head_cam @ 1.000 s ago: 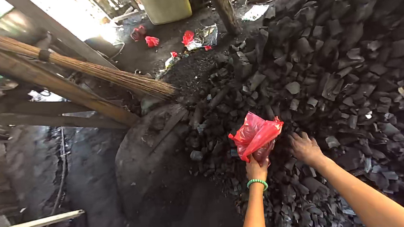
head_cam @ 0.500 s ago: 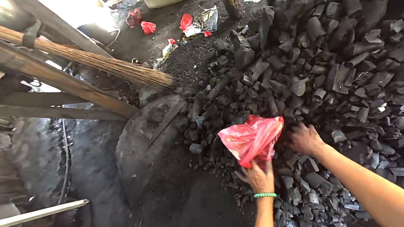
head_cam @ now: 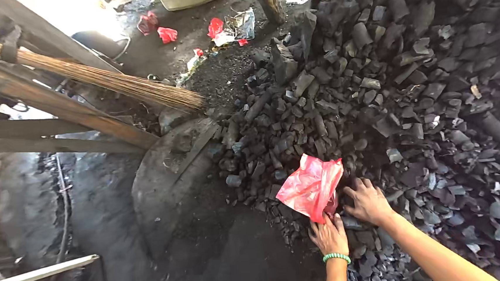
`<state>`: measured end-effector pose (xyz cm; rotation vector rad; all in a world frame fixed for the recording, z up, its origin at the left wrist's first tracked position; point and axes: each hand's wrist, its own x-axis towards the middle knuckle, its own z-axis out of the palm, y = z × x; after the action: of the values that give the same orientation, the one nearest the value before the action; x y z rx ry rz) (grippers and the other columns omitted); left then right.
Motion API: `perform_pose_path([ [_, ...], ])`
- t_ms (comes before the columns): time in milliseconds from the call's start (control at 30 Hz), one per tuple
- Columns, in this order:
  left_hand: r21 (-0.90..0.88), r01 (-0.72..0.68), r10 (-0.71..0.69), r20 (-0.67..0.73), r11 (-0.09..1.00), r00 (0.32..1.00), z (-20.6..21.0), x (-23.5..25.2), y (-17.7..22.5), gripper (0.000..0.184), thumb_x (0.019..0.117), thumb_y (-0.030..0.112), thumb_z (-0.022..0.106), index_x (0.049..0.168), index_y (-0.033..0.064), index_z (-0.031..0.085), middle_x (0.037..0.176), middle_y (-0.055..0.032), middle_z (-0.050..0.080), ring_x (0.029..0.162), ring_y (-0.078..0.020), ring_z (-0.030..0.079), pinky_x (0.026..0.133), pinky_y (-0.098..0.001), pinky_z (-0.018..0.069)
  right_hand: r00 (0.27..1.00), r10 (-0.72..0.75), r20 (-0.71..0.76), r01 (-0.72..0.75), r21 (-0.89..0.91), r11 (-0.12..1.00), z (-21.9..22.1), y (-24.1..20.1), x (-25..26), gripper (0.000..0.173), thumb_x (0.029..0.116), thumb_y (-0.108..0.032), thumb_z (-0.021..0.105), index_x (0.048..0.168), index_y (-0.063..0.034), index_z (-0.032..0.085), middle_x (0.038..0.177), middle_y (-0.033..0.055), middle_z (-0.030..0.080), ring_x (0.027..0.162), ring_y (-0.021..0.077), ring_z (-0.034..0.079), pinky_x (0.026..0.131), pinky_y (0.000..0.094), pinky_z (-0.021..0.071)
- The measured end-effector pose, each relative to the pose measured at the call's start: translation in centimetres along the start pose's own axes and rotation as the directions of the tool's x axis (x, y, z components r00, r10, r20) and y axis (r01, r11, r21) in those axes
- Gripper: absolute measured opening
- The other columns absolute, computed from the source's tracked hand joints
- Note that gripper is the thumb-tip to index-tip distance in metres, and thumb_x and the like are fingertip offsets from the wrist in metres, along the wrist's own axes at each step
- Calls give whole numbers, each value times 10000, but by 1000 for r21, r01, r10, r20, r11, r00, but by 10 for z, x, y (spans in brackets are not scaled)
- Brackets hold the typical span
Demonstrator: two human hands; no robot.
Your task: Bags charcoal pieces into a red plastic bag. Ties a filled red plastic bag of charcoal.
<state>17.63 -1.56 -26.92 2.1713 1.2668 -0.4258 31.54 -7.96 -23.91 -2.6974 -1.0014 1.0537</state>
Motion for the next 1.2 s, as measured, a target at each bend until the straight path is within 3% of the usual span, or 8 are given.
perform_pose_path([
  [133,-49,-97,101,91,994,991,1,-20,-3,567,1070,448,426,1531,122,474,1578,-142,444,1521,-390,269,1177,-647,224,1000,-10,-10,11,161,987,25,40,-33,630,959,-496,654,1517,-257,485,1624,239,318,1466,471,342,1121,653,348],
  [300,-532,-125,126,-34,838,991,-9,-26,4,527,1075,279,459,1490,-47,462,1509,-293,464,1466,-429,358,1211,-670,74,988,-152,40,130,329,935,34,70,-69,639,881,-216,769,1454,-77,522,1416,250,553,1321,421,532,1118,583,398],
  [400,-714,-112,-53,-204,691,977,-30,2,18,504,1089,225,461,1468,-106,436,1446,-343,491,1383,-435,456,1171,-561,307,985,-131,115,81,365,928,30,81,-78,667,927,-241,732,1505,-54,456,1441,275,529,1327,433,529,1120,591,392],
  [567,-459,-69,93,30,886,995,-66,59,33,616,1061,405,534,1462,-56,453,1405,-327,531,1333,-467,499,1103,-613,388,978,0,-208,96,452,887,24,82,-49,555,950,-384,711,1394,-75,592,1427,251,527,1299,417,540,1081,590,440],
  [767,-182,-6,28,119,983,992,-51,73,58,793,952,535,664,1521,39,420,1507,-241,477,1427,-418,414,1141,-687,273,994,89,63,-101,218,971,22,8,-23,720,883,-349,795,1524,-255,481,1642,257,247,1454,494,339,1087,622,427],
  [1000,-156,-135,169,226,978,960,-67,41,30,860,931,493,715,1556,29,348,1444,-258,540,1371,-429,478,1152,-690,231,996,89,-3,-83,316,945,41,41,-54,571,948,-220,728,1452,-43,526,1464,266,509,1347,450,508,1105,602,421],
  [1133,-72,-111,126,261,991,957,-43,37,33,750,976,619,564,1507,96,476,1439,-173,581,1424,-368,442,1202,-690,78,980,199,33,-201,181,963,32,67,-83,576,925,-324,758,1402,-62,572,1387,201,608,1350,412,510,1124,612,359],
  [1200,-149,-9,45,240,989,970,-35,40,46,762,986,609,554,1517,73,445,1435,-209,570,1411,-398,450,1187,-699,145,983,184,-11,-181,134,974,28,62,-101,525,930,-312,745,1380,-76,610,1372,180,628,1351,395,512,1133,626,315],
])
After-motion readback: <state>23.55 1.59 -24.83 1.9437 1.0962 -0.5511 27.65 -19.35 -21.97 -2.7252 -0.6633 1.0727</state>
